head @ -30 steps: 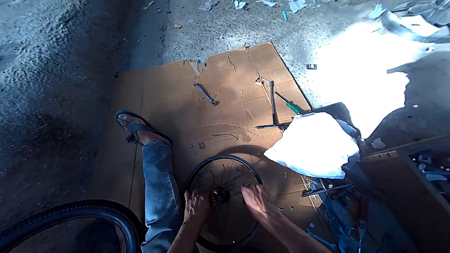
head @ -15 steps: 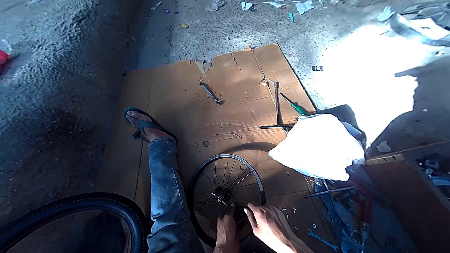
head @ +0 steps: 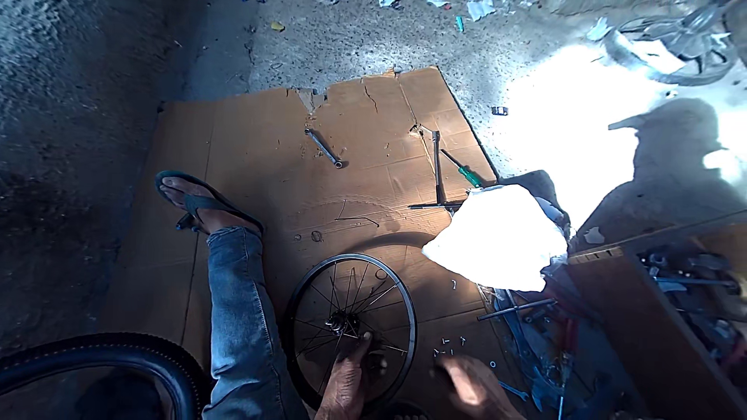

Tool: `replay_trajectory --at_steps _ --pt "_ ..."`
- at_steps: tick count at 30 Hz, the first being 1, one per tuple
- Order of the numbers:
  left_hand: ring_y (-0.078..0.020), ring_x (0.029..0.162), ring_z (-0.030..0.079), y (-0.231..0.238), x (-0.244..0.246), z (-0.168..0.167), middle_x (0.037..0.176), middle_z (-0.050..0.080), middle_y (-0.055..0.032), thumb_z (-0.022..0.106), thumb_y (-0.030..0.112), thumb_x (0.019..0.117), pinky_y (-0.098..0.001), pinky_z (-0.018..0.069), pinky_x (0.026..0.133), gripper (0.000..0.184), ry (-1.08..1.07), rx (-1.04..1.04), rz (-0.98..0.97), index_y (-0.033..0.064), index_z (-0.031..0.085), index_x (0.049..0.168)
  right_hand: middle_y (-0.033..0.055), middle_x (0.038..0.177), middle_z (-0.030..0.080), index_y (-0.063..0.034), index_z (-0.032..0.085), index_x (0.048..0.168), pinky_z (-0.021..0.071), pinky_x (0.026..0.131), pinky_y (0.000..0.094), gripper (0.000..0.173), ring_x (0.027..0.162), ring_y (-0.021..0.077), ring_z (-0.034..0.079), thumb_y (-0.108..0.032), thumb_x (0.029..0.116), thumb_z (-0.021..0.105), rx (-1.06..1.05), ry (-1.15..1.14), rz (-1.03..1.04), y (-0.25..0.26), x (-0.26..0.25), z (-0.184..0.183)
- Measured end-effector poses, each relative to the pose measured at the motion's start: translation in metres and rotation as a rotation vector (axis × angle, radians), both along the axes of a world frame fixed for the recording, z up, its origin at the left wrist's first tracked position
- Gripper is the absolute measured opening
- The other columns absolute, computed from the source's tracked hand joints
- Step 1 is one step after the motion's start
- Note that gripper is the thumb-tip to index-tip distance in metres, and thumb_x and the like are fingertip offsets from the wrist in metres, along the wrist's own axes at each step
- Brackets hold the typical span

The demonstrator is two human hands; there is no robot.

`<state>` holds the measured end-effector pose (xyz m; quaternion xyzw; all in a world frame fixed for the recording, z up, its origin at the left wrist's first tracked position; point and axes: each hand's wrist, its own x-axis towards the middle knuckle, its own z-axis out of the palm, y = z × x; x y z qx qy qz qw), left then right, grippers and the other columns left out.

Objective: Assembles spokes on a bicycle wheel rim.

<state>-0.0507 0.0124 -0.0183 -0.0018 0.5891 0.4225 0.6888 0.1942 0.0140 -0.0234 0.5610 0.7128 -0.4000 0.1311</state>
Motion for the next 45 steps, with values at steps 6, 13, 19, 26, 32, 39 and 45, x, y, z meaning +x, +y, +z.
replay_trajectory --at_steps 6,13,19,26,32,39,45 --pt "-0.0177 0.063 0.066 -0.008 0.005 -0.011 0.098 0.072 -0.0206 0.058 0.007 0.103 -0.0278 0.0561 0.055 0.018 -0.089 0.153 -0.042 -0.0053 0.065 0.114 0.0113 0.115 0.068 -0.0128 0.071 0.114 0.0605 0.083 0.0412 0.021 0.106 0.0282 0.068 -0.018 0.0956 0.062 0.475 -0.033 -0.063 0.011 0.027 -0.068" --pt "-0.0205 0.065 0.071 -0.009 0.018 -0.017 0.094 0.076 -0.021 0.057 0.015 0.1055 -0.0295 0.0585 0.058 0.025 0.017 0.147 -0.072 -0.0066 0.069 0.113 0.0078 0.107 0.071 -0.0106 0.073 0.103 0.0581 0.08 0.0421 0.013 0.104 0.0273 0.068 -0.011 0.0927 0.065 0.587 -0.145 0.179 0.017 0.025 -0.08" --pt "-0.0233 0.07 0.072 -0.01 0.024 -0.028 0.102 0.074 -0.0261 0.057 0.008 0.1044 -0.0306 0.0585 0.06 0.024 -0.118 0.254 -0.008 -0.0089 0.064 0.119 0.0028 0.094 0.07 -0.0139 0.072 0.091 0.0559 0.067 0.0401 0.007 0.091 0.0233 0.068 -0.014 0.09 0.066 0.879 -0.165 0.3 0.014 0.033 -0.091" --pt "-0.0284 0.076 0.074 0.005 0.043 -0.018 0.103 0.073 -0.0257 0.052 0.006 0.1062 -0.0377 0.0625 0.07 0.019 -0.113 0.273 0.134 -0.0089 0.059 0.116 -0.0007 0.091 0.072 -0.0107 0.075 0.101 0.0588 0.065 0.0257 0.017 0.075 0.0072 0.067 -0.019 0.0882 0.066 0.496 0.498 -0.418 0.029 0.01 -0.059" --pt "-0.03 0.09 0.074 0.004 0.058 -0.023 0.101 0.074 -0.0221 0.053 0.007 0.1064 -0.0426 0.0633 0.078 0.018 0.009 0.233 0.198 -0.0075 0.06 0.115 0.0088 0.097 0.072 -0.0017 0.072 0.109 0.0599 0.073 0.0297 0.018 0.081 0.0172 0.068 -0.012 0.0974 0.064 0.247 0.966 -0.699 0.037 -0.023 -0.048" --pt "-0.0308 0.085 0.076 -0.003 0.063 -0.03 0.098 0.074 -0.0254 0.051 0.004 0.1062 -0.0418 0.0641 0.082 0.019 0.026 0.286 0.232 -0.0114 0.057 0.115 0.0105 0.111 0.07 -0.0019 0.074 0.106 0.0599 0.08 0.0256 0.016 0.094 0.0149 0.069 -0.007 0.0947 0.064 0.306 0.993 -0.641 0.032 -0.033 -0.044" --pt "-0.0325 0.086 0.076 -0.003 0.063 -0.028 0.098 0.074 -0.0269 0.05 0.002 0.1059 -0.0441 0.064 0.084 0.019 0.031 0.312 0.239 -0.0128 0.057 0.115 0.0107 0.11 0.071 -0.0004 0.074 0.106 0.0592 0.078 0.0245 0.017 0.091 0.0143 0.069 -0.009 0.0955 0.065 0.307 1.033 -0.638 0.015 -0.029 -0.049"
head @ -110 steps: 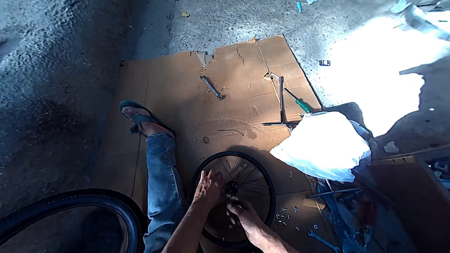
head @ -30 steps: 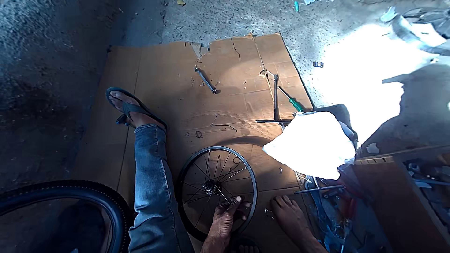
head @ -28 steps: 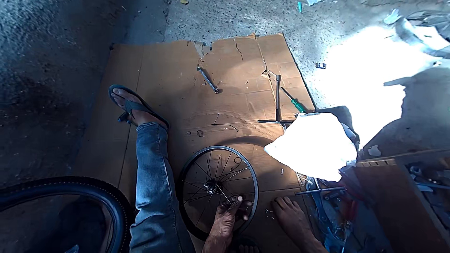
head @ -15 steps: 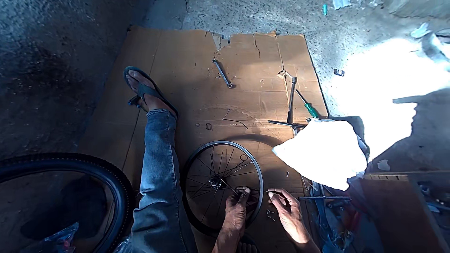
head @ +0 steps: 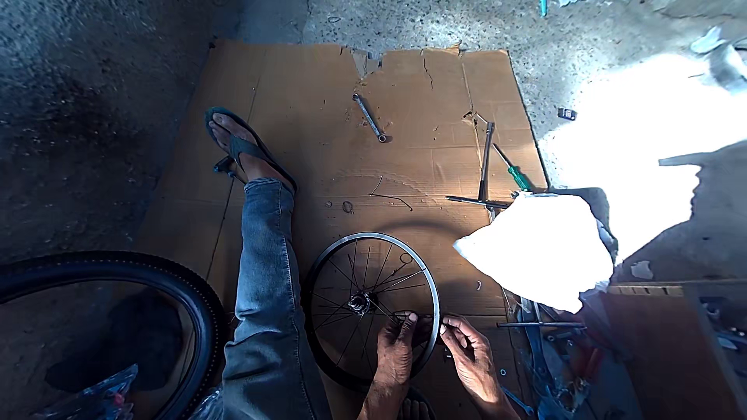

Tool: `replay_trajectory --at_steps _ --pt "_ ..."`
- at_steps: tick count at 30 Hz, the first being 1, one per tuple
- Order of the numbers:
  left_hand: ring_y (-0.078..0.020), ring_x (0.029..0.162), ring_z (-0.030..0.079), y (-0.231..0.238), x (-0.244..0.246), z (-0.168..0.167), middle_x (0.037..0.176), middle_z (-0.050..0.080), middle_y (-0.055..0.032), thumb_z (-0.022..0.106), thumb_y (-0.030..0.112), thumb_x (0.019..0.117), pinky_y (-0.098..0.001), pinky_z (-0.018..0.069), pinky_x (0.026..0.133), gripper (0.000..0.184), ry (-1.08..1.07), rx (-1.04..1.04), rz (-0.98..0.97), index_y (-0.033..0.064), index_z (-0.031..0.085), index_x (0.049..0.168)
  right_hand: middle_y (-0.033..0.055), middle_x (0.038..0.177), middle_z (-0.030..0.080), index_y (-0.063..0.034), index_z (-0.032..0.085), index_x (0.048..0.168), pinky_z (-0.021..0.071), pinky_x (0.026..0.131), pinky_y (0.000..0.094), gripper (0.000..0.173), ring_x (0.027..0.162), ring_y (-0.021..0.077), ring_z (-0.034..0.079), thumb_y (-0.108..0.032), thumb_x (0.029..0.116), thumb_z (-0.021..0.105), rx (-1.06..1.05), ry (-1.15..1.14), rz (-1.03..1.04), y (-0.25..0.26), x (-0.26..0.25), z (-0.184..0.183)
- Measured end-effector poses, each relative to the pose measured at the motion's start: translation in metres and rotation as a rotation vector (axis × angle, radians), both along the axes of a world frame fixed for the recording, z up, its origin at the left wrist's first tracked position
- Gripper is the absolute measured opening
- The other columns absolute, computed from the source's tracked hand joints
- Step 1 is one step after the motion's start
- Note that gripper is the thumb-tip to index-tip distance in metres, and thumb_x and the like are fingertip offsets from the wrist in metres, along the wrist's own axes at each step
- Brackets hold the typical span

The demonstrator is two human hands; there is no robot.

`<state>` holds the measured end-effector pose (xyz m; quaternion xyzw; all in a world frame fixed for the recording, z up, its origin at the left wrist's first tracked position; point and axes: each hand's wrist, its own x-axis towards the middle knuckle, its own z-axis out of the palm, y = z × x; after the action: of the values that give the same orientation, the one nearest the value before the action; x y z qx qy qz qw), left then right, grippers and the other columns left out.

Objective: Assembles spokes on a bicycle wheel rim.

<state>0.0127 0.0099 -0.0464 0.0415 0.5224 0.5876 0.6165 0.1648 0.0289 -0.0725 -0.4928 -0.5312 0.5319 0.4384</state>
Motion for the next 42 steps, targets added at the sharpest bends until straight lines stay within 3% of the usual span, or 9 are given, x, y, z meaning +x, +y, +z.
replay_trajectory --at_steps 12,18,28,35,40,42 --pt "-0.0317 0.086 0.076 0.0 0.001 0.0 0.097 0.074 -0.0268 0.051 0.003 0.1058 -0.0433 0.064 0.084 0.018 0.011 -0.016 -0.01 -0.0121 0.057 0.114 0.0104 0.11 0.07 -0.0021 0.074 0.105 0.0577 0.082 0.0251 0.016 0.096 0.0152 0.068 -0.01 0.0963 0.063 -0.034 0.014 -0.007 0.014 -0.005 0.001" --pt "-0.0307 0.085 0.076 -0.001 0.001 0.0 0.097 0.074 -0.026 0.051 0.003 0.1061 -0.0422 0.0638 0.084 0.018 0.003 -0.001 -0.013 -0.0116 0.057 0.114 0.0105 0.105 0.071 -0.0004 0.072 0.109 0.0583 0.079 0.0243 0.019 0.09 0.015 0.069 -0.009 0.0968 0.061 -0.075 0.012 -0.03 0.009 -0.007 0.003" --pt "-0.0303 0.086 0.076 0.001 0.0 -0.001 0.1 0.074 -0.0254 0.051 0.005 0.1066 -0.0403 0.0633 0.079 0.02 -0.007 -0.029 -0.031 -0.0108 0.058 0.116 0.0099 0.104 0.073 -0.0003 0.072 0.111 0.06 0.08 0.0253 0.019 0.09 0.015 0.071 -0.008 0.0969 0.061 -0.048 -0.02 0.003 0.011 -0.006 0.006" --pt "-0.0306 0.088 0.075 0.0 -0.005 -0.002 0.102 0.074 -0.0258 0.053 0.007 0.1064 -0.0405 0.063 0.079 0.021 -0.011 -0.029 -0.055 -0.0107 0.059 0.117 0.0127 0.098 0.072 0.0034 0.069 0.111 0.0609 0.077 0.0292 0.019 0.085 0.0184 0.071 -0.003 0.0955 0.061 -0.135 0.08 -0.019 0.01 -0.009 0.008" --pt "-0.0306 0.09 0.075 0.001 -0.011 0.0 0.102 0.074 -0.025 0.053 0.008 0.1064 -0.0415 0.0624 0.08 0.023 -0.03 -0.081 -0.063 -0.0105 0.06 0.117 0.0112 0.094 0.073 0.0023 0.068 0.113 0.0607 0.073 0.0282 0.019 0.081 0.0175 0.071 -0.002 0.0964 0.059 -0.169 0.007 -0.072 0.005 -0.019 0.014" --pt "-0.03 0.089 0.075 0.002 -0.01 0.001 0.102 0.074 -0.0243 0.053 0.009 0.1065 -0.0413 0.0625 0.08 0.023 -0.022 -0.086 -0.083 -0.0101 0.06 0.118 0.0103 0.099 0.073 0.0012 0.07 0.112 0.0614 0.072 0.0276 0.019 0.082 0.0161 0.071 -0.002 0.0958 0.06 -0.107 -0.046 -0.102 -0.001 -0.019 0.011"
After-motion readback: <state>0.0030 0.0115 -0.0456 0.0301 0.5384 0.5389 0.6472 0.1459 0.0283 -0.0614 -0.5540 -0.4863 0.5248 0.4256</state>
